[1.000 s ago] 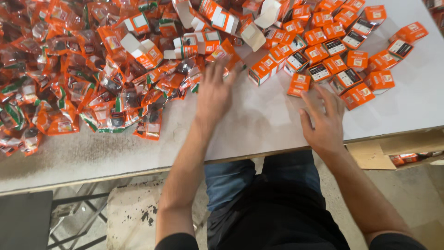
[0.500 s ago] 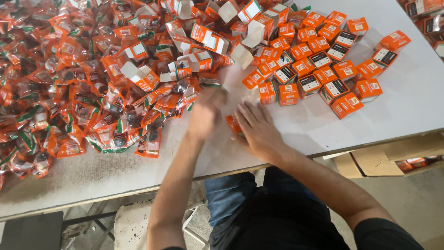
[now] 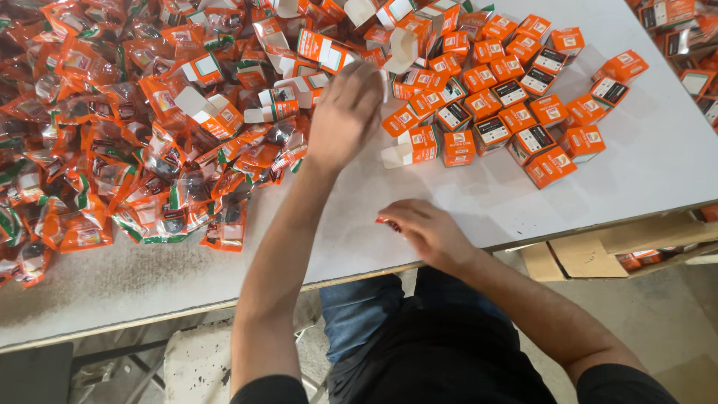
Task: The person sits at a table covered with piles of small orange product boxes and blister packs. They pick up a box, open it, place a blister pack inside, close the box, and set it on the finished pile, repeating this packing cycle one item at a time.
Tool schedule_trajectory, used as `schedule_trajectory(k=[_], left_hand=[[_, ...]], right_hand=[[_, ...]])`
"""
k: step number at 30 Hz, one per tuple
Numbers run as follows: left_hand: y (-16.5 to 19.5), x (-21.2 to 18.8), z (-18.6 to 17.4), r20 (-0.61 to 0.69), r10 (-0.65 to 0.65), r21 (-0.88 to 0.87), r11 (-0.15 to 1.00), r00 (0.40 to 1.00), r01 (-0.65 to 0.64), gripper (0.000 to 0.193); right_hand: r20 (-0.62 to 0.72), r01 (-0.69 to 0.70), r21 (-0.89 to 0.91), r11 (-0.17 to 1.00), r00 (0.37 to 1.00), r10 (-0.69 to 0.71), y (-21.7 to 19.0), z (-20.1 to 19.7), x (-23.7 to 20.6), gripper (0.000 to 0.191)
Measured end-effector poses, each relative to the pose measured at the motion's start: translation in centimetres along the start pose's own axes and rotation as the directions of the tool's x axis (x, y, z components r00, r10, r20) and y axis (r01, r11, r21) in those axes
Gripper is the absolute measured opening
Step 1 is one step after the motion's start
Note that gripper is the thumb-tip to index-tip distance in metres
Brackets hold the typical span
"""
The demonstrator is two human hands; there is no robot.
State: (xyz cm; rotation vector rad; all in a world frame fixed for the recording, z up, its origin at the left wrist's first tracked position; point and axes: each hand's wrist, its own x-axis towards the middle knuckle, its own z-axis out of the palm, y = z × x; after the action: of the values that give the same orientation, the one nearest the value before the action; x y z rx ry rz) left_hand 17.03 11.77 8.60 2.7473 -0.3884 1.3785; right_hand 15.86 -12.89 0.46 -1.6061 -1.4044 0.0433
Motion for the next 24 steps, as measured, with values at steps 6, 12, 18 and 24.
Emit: schedule_trajectory(k=[6,12,18,24], left_hand=[[9.0,-7.2,-7.6,0.112,-0.320,-0.203,0.919,0.941,0.337,0.024],[15.1,-9.7,-8.3,0.313,-0.461,-0.095,0.855,0.830,0.510,0.044],[15.8,-10.7,-9.3,0.470,-0.509,-0.341,0.649,0.721,0.680,0.046],[15.4,-11.7,-9.6,0.481,-0.512,-0.394,0.599,0.712,0.697,0.037]], right_hand=[[-0.311,-0.195,0.219,0.956,0.915,0.258,0.8,0.8,-2.1,0.012],[-0.158,-0.297,0.187,0.936,0.932,0.327,-0.8,1.5,-3.7,0.037],[-0.162,-0.369,0.067,0.927,0.913,0.375,-2.7,0.0,-1.2,0.024],[-0.096,-0.232,-0.104,0.967,0.970,0.222,-3.5,-1.3,0.2,0.035]])
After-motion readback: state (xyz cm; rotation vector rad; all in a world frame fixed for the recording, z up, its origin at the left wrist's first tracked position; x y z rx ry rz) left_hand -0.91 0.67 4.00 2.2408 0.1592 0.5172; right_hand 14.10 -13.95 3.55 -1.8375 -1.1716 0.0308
